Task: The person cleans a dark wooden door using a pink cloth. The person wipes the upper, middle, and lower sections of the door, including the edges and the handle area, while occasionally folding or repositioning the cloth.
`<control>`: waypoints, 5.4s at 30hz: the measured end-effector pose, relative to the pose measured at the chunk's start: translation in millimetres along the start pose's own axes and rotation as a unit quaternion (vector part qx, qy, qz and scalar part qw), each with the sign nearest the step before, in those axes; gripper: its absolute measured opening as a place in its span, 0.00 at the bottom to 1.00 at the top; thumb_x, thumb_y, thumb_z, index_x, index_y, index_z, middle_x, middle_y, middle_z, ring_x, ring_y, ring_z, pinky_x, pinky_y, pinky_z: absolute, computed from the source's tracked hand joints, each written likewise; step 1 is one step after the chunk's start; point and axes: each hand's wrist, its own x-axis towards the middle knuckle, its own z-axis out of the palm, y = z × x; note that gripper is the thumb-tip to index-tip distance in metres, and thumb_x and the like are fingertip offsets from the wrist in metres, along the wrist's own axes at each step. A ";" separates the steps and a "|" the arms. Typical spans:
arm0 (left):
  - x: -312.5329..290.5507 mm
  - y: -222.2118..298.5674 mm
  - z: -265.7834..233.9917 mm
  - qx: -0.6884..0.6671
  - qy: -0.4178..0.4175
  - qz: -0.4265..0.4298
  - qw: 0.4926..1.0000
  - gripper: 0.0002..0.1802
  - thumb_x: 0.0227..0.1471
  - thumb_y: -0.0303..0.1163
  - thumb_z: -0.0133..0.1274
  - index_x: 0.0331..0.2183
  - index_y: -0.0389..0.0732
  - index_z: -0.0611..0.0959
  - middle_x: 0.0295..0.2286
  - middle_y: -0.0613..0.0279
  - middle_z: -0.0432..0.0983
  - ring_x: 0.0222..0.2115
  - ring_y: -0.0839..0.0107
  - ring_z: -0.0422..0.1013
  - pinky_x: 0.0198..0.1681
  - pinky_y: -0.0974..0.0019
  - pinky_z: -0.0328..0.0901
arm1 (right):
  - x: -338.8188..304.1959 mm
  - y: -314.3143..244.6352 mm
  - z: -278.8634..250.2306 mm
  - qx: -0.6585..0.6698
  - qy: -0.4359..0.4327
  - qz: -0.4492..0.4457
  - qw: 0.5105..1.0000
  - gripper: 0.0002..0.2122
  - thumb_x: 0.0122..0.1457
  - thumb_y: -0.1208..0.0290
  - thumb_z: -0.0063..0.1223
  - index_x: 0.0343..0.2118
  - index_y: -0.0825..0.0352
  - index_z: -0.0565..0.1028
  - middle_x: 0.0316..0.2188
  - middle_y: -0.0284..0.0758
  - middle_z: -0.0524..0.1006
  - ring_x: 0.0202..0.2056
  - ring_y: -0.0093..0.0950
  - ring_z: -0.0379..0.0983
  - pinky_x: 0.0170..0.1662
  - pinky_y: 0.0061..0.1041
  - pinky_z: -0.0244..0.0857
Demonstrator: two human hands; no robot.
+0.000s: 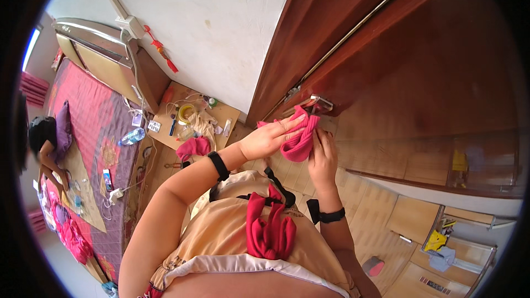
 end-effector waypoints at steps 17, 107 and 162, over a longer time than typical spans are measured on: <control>86.3 34.7 -119.6 0.388 0.230 0.204 0.869 0.22 0.42 0.31 0.48 0.44 0.46 0.76 0.53 0.64 0.63 0.55 0.60 0.57 0.54 0.58 0.57 | 118.3 -98.3 -92.1 -0.303 0.332 -0.153 0.880 0.22 0.38 0.85 0.52 0.38 0.55 0.79 0.35 0.30 0.67 0.39 0.29 0.62 0.44 0.28 0.56; 273.1 200.6 -173.3 0.421 0.369 0.304 0.771 0.31 0.44 0.50 0.52 0.51 0.54 0.70 0.55 0.47 0.49 0.58 0.39 0.41 0.57 0.41 0.41 | 184.3 -66.7 -310.5 -0.385 0.420 -0.172 0.803 0.14 0.54 0.62 0.51 0.41 0.63 0.75 0.55 0.42 0.62 0.53 0.50 0.57 0.58 0.44 0.46; 229.0 145.2 103.1 0.624 0.328 0.040 0.708 0.33 0.38 0.43 0.59 0.50 0.69 0.72 0.57 0.49 0.38 0.58 0.45 0.29 0.57 0.35 0.26 | 3.8 161.7 -231.5 -0.297 0.320 -0.063 0.898 0.25 0.52 0.52 0.52 0.50 0.61 0.67 0.58 0.45 0.56 0.55 0.56 0.50 0.54 0.57 0.45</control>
